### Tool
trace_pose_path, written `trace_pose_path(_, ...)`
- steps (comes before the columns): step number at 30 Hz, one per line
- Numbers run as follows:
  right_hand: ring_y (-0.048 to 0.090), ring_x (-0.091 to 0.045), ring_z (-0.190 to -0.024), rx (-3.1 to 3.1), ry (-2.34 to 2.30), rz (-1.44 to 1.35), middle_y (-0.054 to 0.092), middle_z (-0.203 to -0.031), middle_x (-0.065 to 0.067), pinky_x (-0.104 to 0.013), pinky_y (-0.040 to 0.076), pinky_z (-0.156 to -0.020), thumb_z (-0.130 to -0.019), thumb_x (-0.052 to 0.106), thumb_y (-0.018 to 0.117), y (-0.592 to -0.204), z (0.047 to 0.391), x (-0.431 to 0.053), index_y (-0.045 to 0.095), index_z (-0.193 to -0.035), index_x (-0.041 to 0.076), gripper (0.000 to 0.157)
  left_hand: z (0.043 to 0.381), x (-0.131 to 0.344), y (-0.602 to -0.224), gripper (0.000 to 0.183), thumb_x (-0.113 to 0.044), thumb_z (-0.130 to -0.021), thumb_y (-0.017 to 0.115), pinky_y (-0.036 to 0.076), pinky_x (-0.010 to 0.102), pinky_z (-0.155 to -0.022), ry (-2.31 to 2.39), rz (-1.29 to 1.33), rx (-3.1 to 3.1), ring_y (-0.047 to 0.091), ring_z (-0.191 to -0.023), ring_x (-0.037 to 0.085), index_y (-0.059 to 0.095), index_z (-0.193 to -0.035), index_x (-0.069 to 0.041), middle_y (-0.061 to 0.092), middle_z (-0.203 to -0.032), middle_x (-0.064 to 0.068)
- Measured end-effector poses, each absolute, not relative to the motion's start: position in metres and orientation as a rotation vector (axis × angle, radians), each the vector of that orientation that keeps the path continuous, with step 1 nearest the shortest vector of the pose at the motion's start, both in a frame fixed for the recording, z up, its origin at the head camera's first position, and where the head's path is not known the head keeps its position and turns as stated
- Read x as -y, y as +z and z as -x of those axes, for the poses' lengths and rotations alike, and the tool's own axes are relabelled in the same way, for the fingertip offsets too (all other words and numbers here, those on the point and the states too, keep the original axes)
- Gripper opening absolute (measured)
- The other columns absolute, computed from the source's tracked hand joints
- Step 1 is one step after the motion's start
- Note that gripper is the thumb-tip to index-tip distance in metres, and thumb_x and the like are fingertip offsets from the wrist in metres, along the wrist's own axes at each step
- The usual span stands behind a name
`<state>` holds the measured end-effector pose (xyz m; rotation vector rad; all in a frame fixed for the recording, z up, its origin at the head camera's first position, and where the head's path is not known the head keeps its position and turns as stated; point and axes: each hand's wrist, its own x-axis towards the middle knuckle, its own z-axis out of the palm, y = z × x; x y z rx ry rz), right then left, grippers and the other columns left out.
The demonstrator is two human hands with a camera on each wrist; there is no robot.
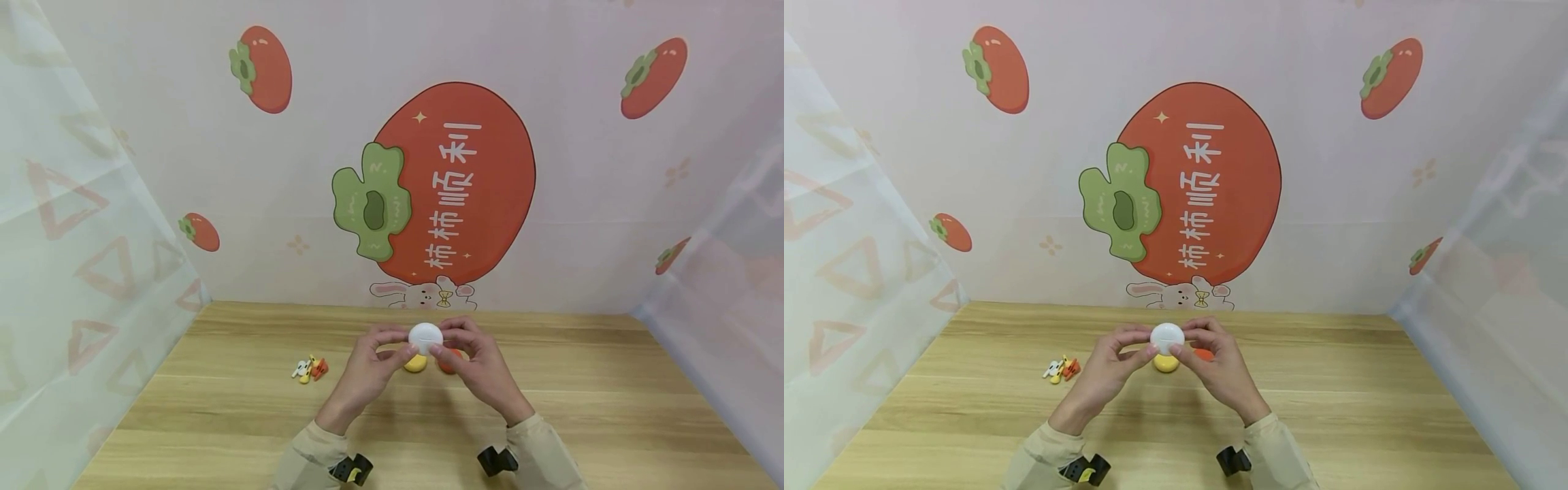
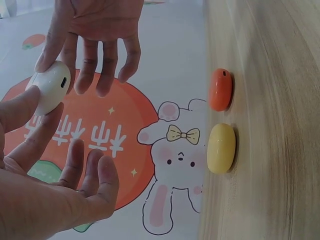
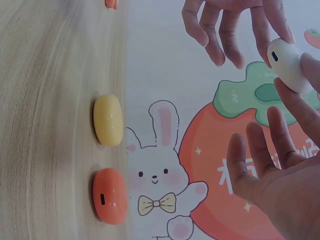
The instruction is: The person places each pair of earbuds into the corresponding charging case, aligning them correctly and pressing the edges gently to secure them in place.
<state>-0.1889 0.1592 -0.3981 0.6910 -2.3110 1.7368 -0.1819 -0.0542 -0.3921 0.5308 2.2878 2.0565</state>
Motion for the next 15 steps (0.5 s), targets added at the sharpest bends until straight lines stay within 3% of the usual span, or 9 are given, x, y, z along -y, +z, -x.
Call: trace_pose_path(15,0.059,-0.026,-0.111,2.316,1.721,-0.687,0.058,-0.12,-0.005,-0.054,0.05,-0.097,-0.093,0.012,0.075,-0.3987,0.1894,-0.1595,0.077,-0.108,0.008,0.016,0.1805,0.0544,-0.3903,0.025,-0.021,-0.098,0.07,0.047,0.051,-0.102,2.06,-0.52,-2.317,0.047,-0.127,0.029,0.074,-0.117,-0.005,0.055,-0.13,0.01)
